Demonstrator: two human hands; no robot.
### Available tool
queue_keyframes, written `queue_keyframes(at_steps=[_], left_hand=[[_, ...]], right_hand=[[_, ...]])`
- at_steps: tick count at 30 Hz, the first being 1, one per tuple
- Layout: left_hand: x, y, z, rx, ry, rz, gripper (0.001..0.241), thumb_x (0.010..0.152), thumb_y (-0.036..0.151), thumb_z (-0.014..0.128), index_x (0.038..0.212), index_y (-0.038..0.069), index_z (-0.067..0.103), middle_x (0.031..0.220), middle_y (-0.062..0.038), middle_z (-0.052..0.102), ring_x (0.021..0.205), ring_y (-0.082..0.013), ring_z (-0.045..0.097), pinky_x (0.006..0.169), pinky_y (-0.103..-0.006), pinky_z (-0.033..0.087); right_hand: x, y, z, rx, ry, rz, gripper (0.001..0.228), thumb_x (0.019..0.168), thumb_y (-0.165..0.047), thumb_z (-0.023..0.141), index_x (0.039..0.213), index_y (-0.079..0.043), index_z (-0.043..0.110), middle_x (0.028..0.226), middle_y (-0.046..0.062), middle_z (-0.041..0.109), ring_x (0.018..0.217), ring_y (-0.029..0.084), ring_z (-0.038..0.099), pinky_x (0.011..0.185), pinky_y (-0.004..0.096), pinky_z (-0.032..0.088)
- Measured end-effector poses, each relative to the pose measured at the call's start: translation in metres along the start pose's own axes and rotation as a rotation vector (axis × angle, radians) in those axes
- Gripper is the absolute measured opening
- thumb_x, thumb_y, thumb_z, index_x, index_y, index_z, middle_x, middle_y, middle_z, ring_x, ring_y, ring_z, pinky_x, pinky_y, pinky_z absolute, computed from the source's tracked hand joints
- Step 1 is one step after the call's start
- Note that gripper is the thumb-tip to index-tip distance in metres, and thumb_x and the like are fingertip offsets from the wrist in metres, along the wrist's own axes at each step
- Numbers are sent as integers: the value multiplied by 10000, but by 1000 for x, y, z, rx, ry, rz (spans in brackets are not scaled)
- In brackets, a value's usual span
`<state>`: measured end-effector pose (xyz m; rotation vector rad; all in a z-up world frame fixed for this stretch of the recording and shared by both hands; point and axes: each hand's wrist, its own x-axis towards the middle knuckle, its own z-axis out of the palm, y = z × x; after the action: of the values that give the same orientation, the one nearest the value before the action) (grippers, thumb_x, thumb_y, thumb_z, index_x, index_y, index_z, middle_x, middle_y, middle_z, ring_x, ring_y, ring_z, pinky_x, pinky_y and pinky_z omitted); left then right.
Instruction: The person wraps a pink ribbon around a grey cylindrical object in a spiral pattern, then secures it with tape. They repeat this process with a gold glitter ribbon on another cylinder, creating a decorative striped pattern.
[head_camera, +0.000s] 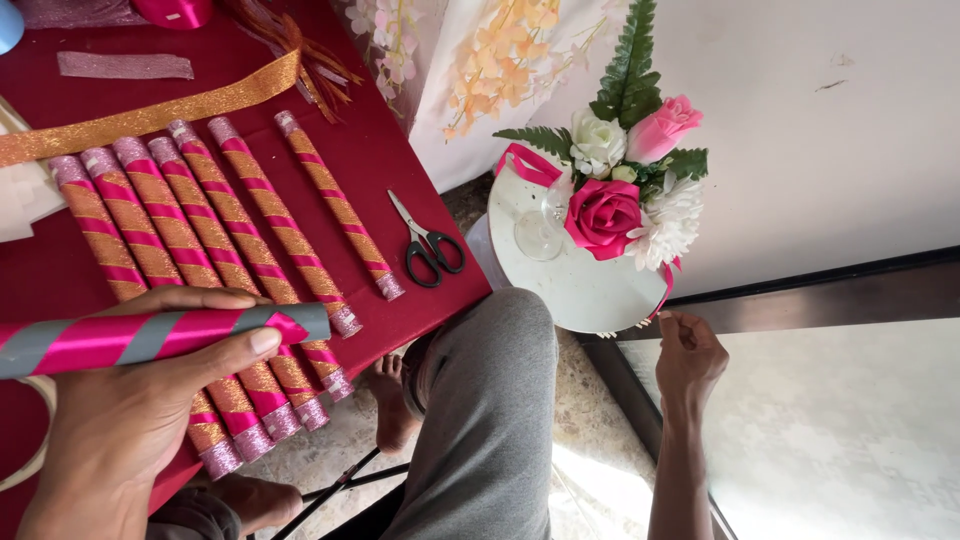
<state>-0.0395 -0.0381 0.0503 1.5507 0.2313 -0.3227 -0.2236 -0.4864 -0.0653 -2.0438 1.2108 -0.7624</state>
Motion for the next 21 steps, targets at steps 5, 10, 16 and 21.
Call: queue_keyframes(at_steps=[5, 10, 16, 21], left_hand=[[18, -44, -11, -212, -151, 202, 307, 669, -54, 846, 935, 43, 727, 969, -118, 786, 865, -252, 790, 821, -351, 689], [19, -42, -16, -234, -263, 305, 267, 692, 67, 889, 917, 28, 751, 873, -135, 809, 808, -273, 821, 787, -356, 704], [21, -44, -24, -313, -359, 375, 283, 767, 41, 870, 1021, 23, 746, 905, -118, 781, 757, -228, 786, 661, -305, 688], [21, -39, -28, -118, -292, 267, 316, 707, 193, 893, 990, 108, 781, 938, -70, 822, 864, -229, 828, 820, -371, 699]], right_hand=[[-55, -77, 7, 42, -153, -45, 188, 997, -257, 722, 982, -73, 757, 684, 13, 603, 650, 84, 509, 662, 237, 428], [-128, -179, 34, 218, -444, -152, 72, 940, -103, 700, 917, -122, 766, 697, -17, 652, 668, 58, 557, 660, 213, 444], [-172, -255, 74, 667, -851, -542, 29, 934, -16, 687, 933, 11, 677, 1011, 151, 705, 964, 220, 709, 848, 281, 602], [-186, -268, 94, 623, -877, -559, 84, 944, -75, 691, 980, -5, 721, 1027, 121, 698, 1011, 207, 690, 904, 302, 617]])
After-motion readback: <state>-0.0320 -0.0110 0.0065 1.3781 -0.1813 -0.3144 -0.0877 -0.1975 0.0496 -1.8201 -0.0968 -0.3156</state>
